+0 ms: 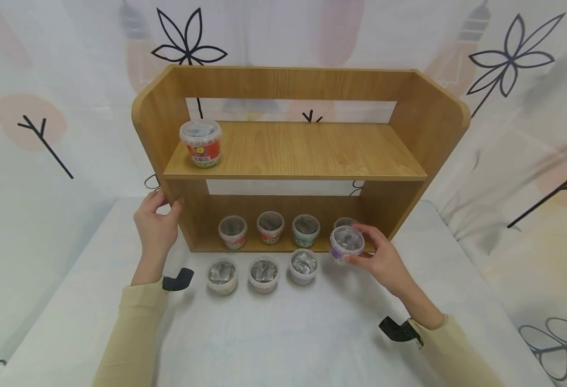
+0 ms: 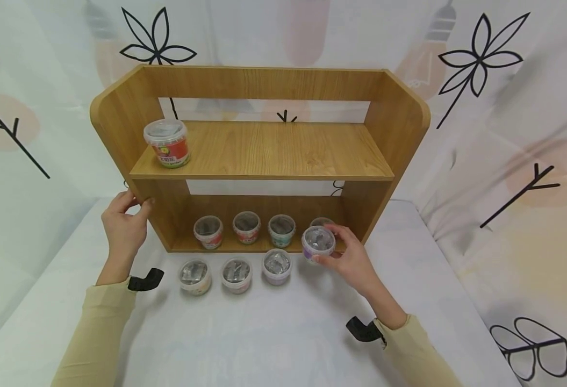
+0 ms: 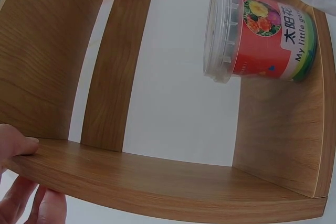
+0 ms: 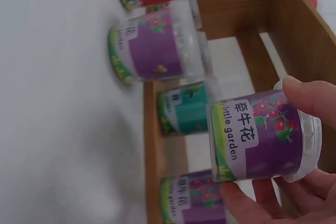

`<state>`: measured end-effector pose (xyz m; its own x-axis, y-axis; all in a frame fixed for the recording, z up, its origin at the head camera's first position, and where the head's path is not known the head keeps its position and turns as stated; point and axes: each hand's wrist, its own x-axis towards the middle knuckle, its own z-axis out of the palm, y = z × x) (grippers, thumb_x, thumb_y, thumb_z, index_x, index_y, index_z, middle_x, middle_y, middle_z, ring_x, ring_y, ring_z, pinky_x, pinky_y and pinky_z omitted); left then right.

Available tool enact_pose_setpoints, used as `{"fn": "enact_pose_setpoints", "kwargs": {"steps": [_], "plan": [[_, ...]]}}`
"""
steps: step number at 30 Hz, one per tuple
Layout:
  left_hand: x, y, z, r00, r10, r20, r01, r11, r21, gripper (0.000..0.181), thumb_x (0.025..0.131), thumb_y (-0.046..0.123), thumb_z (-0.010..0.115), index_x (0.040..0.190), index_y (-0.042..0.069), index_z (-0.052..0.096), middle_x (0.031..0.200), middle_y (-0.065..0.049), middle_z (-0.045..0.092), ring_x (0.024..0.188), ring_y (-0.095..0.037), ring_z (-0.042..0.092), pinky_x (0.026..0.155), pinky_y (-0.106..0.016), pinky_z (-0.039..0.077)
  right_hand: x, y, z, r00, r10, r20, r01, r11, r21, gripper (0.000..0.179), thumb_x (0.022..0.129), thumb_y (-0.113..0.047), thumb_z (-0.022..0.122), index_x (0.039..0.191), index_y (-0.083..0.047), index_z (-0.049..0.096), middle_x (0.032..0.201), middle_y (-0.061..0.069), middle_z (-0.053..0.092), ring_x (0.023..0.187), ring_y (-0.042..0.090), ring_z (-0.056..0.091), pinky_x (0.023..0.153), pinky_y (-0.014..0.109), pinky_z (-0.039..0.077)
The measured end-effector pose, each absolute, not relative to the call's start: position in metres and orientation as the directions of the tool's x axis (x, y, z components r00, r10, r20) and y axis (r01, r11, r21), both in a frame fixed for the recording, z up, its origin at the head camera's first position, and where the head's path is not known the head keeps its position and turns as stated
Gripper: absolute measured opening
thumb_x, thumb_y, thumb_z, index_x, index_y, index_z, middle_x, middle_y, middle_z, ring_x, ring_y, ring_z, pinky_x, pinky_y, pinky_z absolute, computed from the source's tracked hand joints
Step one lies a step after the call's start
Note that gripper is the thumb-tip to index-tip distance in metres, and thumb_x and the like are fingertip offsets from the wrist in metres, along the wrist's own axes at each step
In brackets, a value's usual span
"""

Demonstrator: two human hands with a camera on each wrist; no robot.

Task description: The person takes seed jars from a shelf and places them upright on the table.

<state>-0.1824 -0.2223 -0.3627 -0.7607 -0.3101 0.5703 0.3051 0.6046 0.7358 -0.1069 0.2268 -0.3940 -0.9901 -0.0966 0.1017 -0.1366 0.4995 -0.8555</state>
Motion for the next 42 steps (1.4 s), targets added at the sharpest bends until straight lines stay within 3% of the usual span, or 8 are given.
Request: {"fn": "enact_pose_setpoints", "kwargs": {"steps": [7,14,19,26,34,42], "plan": [[-0.182,-0.222,-0.363,-0.762,-0.31,0.568,0.302,0.606,0.736,0.034,0.089,0.028,0.061,0.121,0.014,0.065,0.11,-0.003,0.063,0.1,-0.013,0.057,0.079,-0.04,0.054,-0.107,0.23,-0.413,-0.992,-0.095,0.084,-0.12,0.493,-0.862,0.08,0.074,-0.033,0.079,0.14,-0.009,0.039,0.132,0.011,0.044,0.118,0.03,0.043,0.092,0.05,0.045],[-0.182,-0.222,-0.363,-0.767,-0.315,0.56,0.29,0.607,0.74,0.035,0.09,0.03,0.06,0.121,0.015,0.065,0.112,-0.002,0.064,0.101,-0.013,0.057,0.08,-0.04,0.054,-0.107,0.231,-0.419,-0.981,-0.108,0.162,-0.195,0.544,-0.816,0.077,0.07,-0.03,0.082,0.135,-0.009,0.046,0.124,0.01,0.042,0.112,0.027,0.044,0.087,0.048,0.05],[-0.182,-0.222,-0.364,-0.764,-0.317,0.562,0.291,0.608,0.739,0.035,0.09,0.03,0.061,0.121,0.016,0.065,0.111,-0.002,0.064,0.101,-0.012,0.057,0.079,-0.039,0.054,-0.106,0.229,-0.421,-0.982,-0.113,0.154,-0.191,0.563,-0.804,0.076,0.07,-0.031,0.082,0.134,-0.01,0.047,0.124,0.01,0.042,0.111,0.027,0.045,0.086,0.046,0.051],[-0.182,-0.222,-0.364,-0.763,-0.313,0.566,0.297,0.607,0.737,0.034,0.09,0.03,0.06,0.121,0.016,0.065,0.111,-0.002,0.064,0.101,-0.012,0.057,0.078,-0.039,0.055,-0.101,0.226,-0.425,-0.98,-0.125,0.155,-0.198,0.557,-0.807,0.075,0.069,-0.018,0.083,0.133,-0.004,0.047,0.124,0.014,0.044,0.112,0.032,0.046,0.084,0.049,0.051],[-0.182,-0.224,-0.365,-0.757,-0.312,0.575,0.306,0.608,0.733,0.034,0.089,0.03,0.06,0.12,0.017,0.065,0.109,-0.002,0.064,0.099,-0.011,0.057,0.077,-0.039,0.055,-0.098,0.227,-0.434,-0.979,-0.143,0.145,-0.203,0.593,-0.779,0.075,0.065,-0.033,0.085,0.129,-0.013,0.051,0.119,0.006,0.048,0.108,0.025,0.047,0.083,0.046,0.052],[-0.183,-0.223,-0.365,-0.763,-0.313,0.566,0.3,0.604,0.738,0.035,0.09,0.03,0.06,0.122,0.017,0.064,0.111,-0.002,0.064,0.101,-0.012,0.057,0.078,-0.04,0.055,-0.099,0.228,-0.441,-0.975,-0.156,0.157,-0.22,0.603,-0.767,0.076,0.06,-0.028,0.088,0.126,-0.012,0.054,0.113,0.005,0.051,0.106,0.025,0.049,0.081,0.042,0.052]]}}
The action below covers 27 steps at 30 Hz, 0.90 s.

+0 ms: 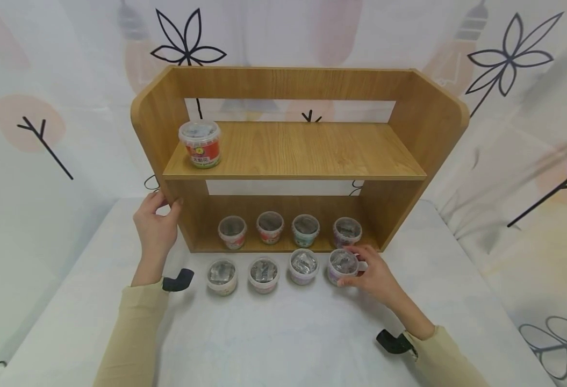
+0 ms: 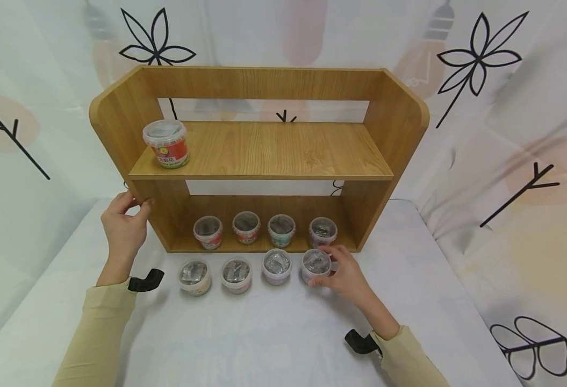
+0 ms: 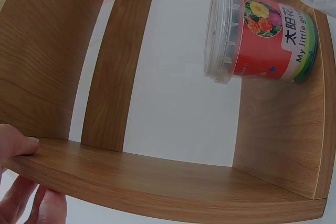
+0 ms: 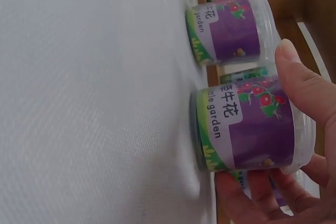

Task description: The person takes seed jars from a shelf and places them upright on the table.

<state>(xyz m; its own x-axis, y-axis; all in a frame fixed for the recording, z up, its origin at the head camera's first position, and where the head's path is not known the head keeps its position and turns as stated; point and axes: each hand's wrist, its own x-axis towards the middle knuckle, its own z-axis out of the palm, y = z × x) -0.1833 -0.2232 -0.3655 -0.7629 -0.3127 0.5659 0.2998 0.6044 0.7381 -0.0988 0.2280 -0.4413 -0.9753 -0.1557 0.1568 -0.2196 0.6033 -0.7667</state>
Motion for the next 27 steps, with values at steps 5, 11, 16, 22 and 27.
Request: {"fn": "enact_pose_setpoints", "kwargs": {"steps": [5,11,16,22,27], "plan": [[-0.184,-0.223,-0.366,-0.764,-0.313,0.564,0.301,0.599,0.742,0.036,0.09,0.031,0.06,0.122,0.017,0.064,0.111,-0.001,0.064,0.101,-0.012,0.057,0.078,-0.04,0.055,-0.1,0.228,-0.443,-0.978,-0.142,0.155,-0.21,0.604,-0.769,0.078,0.059,-0.027,0.088,0.127,-0.012,0.054,0.113,0.006,0.05,0.106,0.026,0.049,0.083,0.048,0.051],[-0.183,-0.223,-0.365,-0.769,-0.32,0.554,0.29,0.598,0.747,0.036,0.09,0.031,0.06,0.123,0.017,0.064,0.111,-0.002,0.064,0.102,-0.013,0.057,0.079,-0.04,0.054,-0.101,0.228,-0.443,-0.981,-0.139,0.136,-0.194,0.618,-0.762,0.08,0.061,-0.03,0.087,0.13,-0.011,0.052,0.113,0.007,0.05,0.108,0.027,0.049,0.084,0.049,0.051],[-0.183,-0.223,-0.366,-0.769,-0.319,0.553,0.287,0.601,0.746,0.036,0.09,0.031,0.06,0.122,0.018,0.064,0.111,-0.002,0.064,0.102,-0.013,0.057,0.079,-0.04,0.055,-0.1,0.23,-0.44,-0.983,-0.119,0.139,-0.183,0.597,-0.781,0.068,0.072,-0.033,0.08,0.13,-0.01,0.052,0.115,0.007,0.051,0.109,0.028,0.051,0.086,0.047,0.051],[-0.183,-0.223,-0.366,-0.767,-0.317,0.559,0.29,0.606,0.741,0.035,0.09,0.031,0.06,0.122,0.017,0.064,0.112,-0.003,0.064,0.102,-0.014,0.057,0.079,-0.041,0.054,-0.099,0.232,-0.434,-0.973,-0.105,0.204,-0.229,0.515,-0.826,0.054,0.08,-0.026,0.075,0.126,-0.005,0.055,0.111,0.011,0.054,0.105,0.029,0.055,0.086,0.045,0.05],[-0.183,-0.223,-0.366,-0.76,-0.316,0.567,0.299,0.605,0.738,0.034,0.09,0.031,0.06,0.121,0.018,0.065,0.111,-0.003,0.064,0.101,-0.013,0.057,0.079,-0.04,0.054,-0.098,0.233,-0.433,-0.952,-0.071,0.298,-0.291,0.507,-0.811,0.041,0.083,-0.014,0.071,0.121,-0.003,0.059,0.11,0.014,0.056,0.102,0.03,0.057,0.084,0.037,0.052]]}}
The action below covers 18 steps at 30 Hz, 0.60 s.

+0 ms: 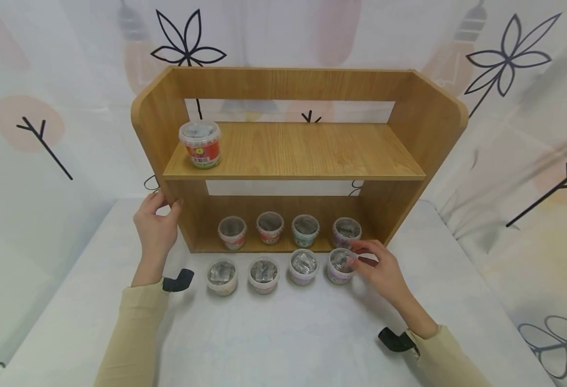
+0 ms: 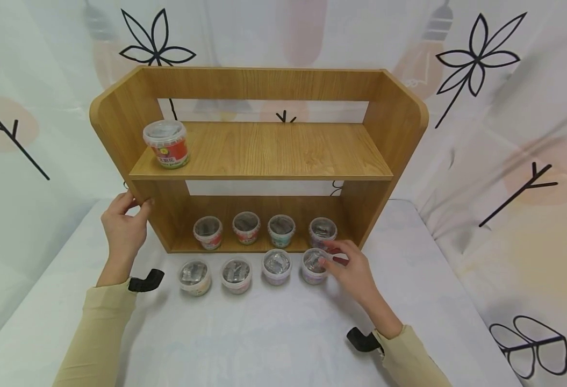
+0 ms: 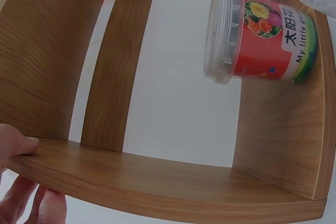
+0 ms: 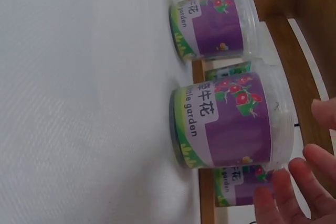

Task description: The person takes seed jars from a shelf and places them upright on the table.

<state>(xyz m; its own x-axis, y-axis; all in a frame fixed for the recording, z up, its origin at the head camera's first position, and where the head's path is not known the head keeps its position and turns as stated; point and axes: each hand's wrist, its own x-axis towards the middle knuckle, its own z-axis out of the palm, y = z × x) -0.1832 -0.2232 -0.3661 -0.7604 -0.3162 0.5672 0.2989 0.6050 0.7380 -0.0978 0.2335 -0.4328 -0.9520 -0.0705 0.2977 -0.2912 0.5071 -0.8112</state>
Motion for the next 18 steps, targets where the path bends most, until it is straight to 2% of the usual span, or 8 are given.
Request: {"fn": "enact_pose_setpoints", "kwargs": {"steps": [3,7,12,15,18], "plan": [[-0.183,-0.224,-0.367,-0.76,-0.315,0.568,0.301,0.604,0.738,0.034,0.09,0.029,0.06,0.121,0.017,0.065,0.11,-0.003,0.064,0.1,-0.014,0.058,0.078,-0.041,0.054,-0.098,0.232,-0.432,-0.94,-0.033,0.34,-0.309,0.503,-0.807,0.034,0.084,-0.011,0.069,0.116,-0.003,0.063,0.11,0.012,0.058,0.1,0.027,0.058,0.083,0.026,0.052],[-0.184,-0.223,-0.368,-0.76,-0.312,0.57,0.309,0.597,0.74,0.034,0.09,0.026,0.061,0.121,0.015,0.065,0.109,-0.004,0.064,0.099,-0.017,0.058,0.078,-0.043,0.054,-0.097,0.227,-0.426,-0.931,0.016,0.365,-0.309,0.5,-0.809,0.027,0.084,-0.009,0.069,0.109,-0.002,0.066,0.107,0.009,0.06,0.095,0.016,0.06,0.081,0.015,0.049],[-0.183,-0.223,-0.368,-0.759,-0.312,0.571,0.314,0.593,0.742,0.033,0.089,0.024,0.061,0.121,0.015,0.065,0.108,-0.004,0.064,0.098,-0.017,0.057,0.077,-0.042,0.054,-0.09,0.212,-0.399,-0.912,0.031,0.408,-0.335,0.515,-0.789,0.023,0.084,-0.005,0.068,0.106,0.002,0.066,0.104,0.009,0.06,0.091,0.005,0.058,0.082,0.017,0.05],[-0.183,-0.224,-0.368,-0.76,-0.313,0.57,0.313,0.592,0.743,0.034,0.089,0.026,0.06,0.121,0.016,0.065,0.108,-0.003,0.064,0.098,-0.015,0.057,0.078,-0.041,0.054,-0.086,0.202,-0.382,-0.897,0.011,0.442,-0.373,0.516,-0.771,0.022,0.084,-0.002,0.067,0.106,0.003,0.065,0.103,0.013,0.06,0.09,0.008,0.059,0.08,0.017,0.05],[-0.183,-0.224,-0.366,-0.763,-0.316,0.563,0.305,0.592,0.746,0.033,0.09,0.027,0.06,0.121,0.017,0.065,0.108,-0.003,0.064,0.099,-0.015,0.057,0.079,-0.041,0.054,-0.087,0.194,-0.37,-0.886,-0.012,0.463,-0.413,0.475,-0.777,0.021,0.084,-0.001,0.066,0.105,0.003,0.065,0.103,0.016,0.06,0.09,0.018,0.06,0.078,0.017,0.051]]}}
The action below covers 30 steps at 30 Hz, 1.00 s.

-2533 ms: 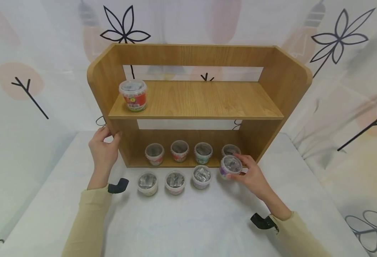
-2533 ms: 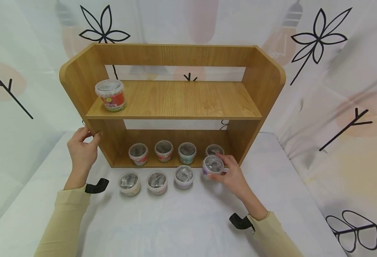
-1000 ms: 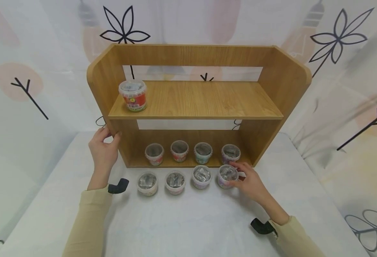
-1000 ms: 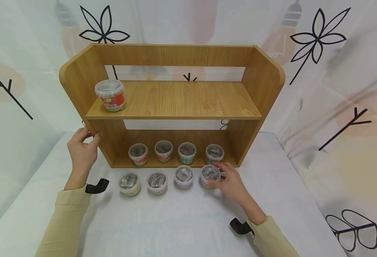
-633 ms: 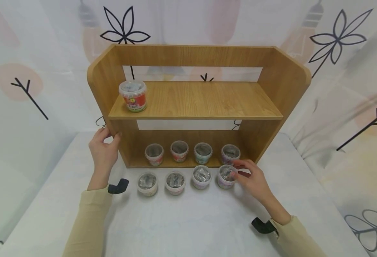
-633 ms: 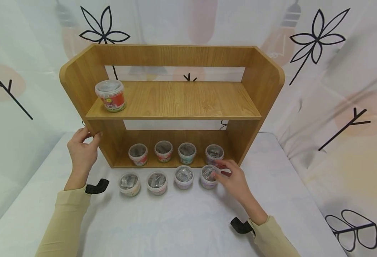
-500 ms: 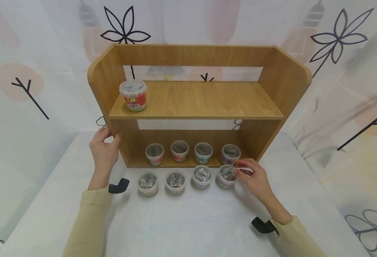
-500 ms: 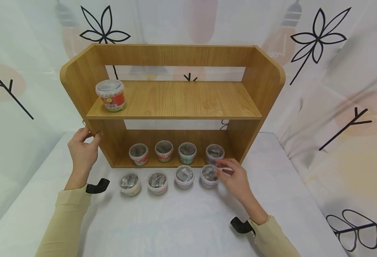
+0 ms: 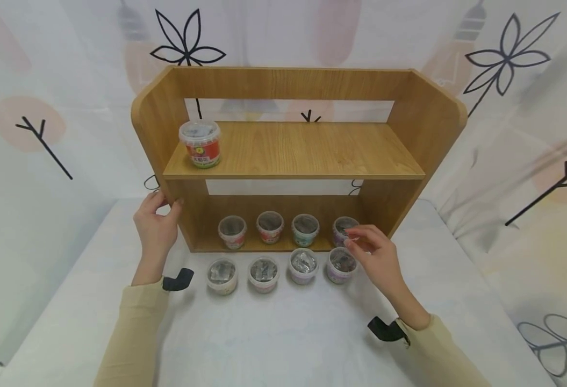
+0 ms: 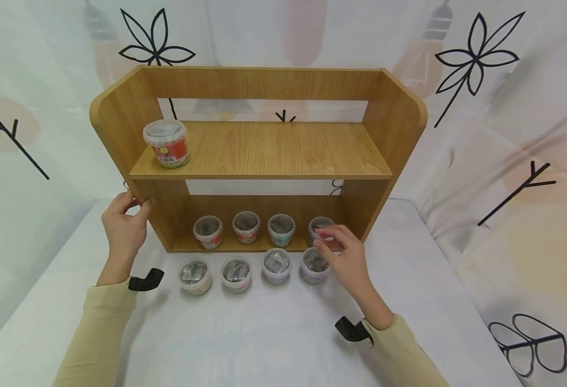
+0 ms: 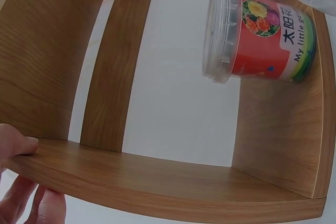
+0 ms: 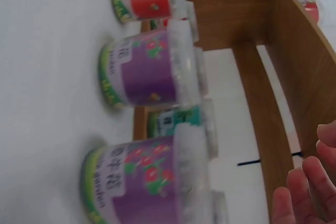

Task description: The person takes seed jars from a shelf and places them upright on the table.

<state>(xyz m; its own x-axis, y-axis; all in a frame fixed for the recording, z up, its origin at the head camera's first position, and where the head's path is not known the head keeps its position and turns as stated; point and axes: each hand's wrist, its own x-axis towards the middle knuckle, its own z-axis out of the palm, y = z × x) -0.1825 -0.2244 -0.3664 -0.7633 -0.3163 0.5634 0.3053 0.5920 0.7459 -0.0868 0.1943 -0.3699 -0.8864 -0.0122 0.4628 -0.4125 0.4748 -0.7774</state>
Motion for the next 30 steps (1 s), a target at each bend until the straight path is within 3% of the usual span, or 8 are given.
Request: {"fn": "enact_pose_setpoints", "kwargs": {"steps": [6,20,27,30], "plan": [[-0.183,-0.227,-0.367,-0.776,-0.32,0.544,0.281,0.597,0.751,0.034,0.09,0.03,0.059,0.119,0.015,0.066,0.109,-0.001,0.063,0.1,-0.013,0.056,0.078,-0.041,0.054,-0.09,0.182,-0.355,-0.87,-0.034,0.491,-0.468,0.368,-0.804,0.022,0.083,0.003,0.066,0.104,0.007,0.064,0.105,0.019,0.059,0.095,0.035,0.056,0.082,0.021,0.051],[-0.184,-0.229,-0.367,-0.767,-0.282,0.577,0.303,0.632,0.713,0.035,0.089,0.032,0.06,0.12,0.017,0.065,0.109,-0.003,0.064,0.099,-0.014,0.057,0.077,-0.042,0.054,-0.103,0.149,-0.318,-0.791,-0.125,0.599,-0.605,0.309,-0.734,0.023,0.082,0.006,0.065,0.105,0.005,0.064,0.105,0.018,0.059,0.095,0.025,0.059,0.082,0.027,0.052],[-0.186,-0.229,-0.368,-0.751,-0.273,0.602,0.332,0.632,0.7,0.033,0.089,0.03,0.062,0.118,0.016,0.067,0.11,-0.003,0.065,0.098,-0.015,0.058,0.078,-0.041,0.054,-0.11,0.129,-0.291,-0.76,-0.164,0.629,-0.646,0.294,-0.705,0.024,0.082,0.005,0.066,0.105,0.004,0.064,0.106,0.017,0.06,0.099,0.032,0.058,0.085,0.046,0.051],[-0.188,-0.228,-0.368,-0.738,-0.27,0.618,0.352,0.628,0.694,0.031,0.088,0.026,0.062,0.115,0.013,0.068,0.106,-0.005,0.066,0.095,-0.018,0.059,0.081,-0.041,0.051,-0.114,0.12,-0.28,-0.737,-0.179,0.651,-0.672,0.292,-0.681,0.024,0.081,0.005,0.066,0.106,0.004,0.064,0.105,0.017,0.06,0.098,0.03,0.058,0.085,0.045,0.051]]}}
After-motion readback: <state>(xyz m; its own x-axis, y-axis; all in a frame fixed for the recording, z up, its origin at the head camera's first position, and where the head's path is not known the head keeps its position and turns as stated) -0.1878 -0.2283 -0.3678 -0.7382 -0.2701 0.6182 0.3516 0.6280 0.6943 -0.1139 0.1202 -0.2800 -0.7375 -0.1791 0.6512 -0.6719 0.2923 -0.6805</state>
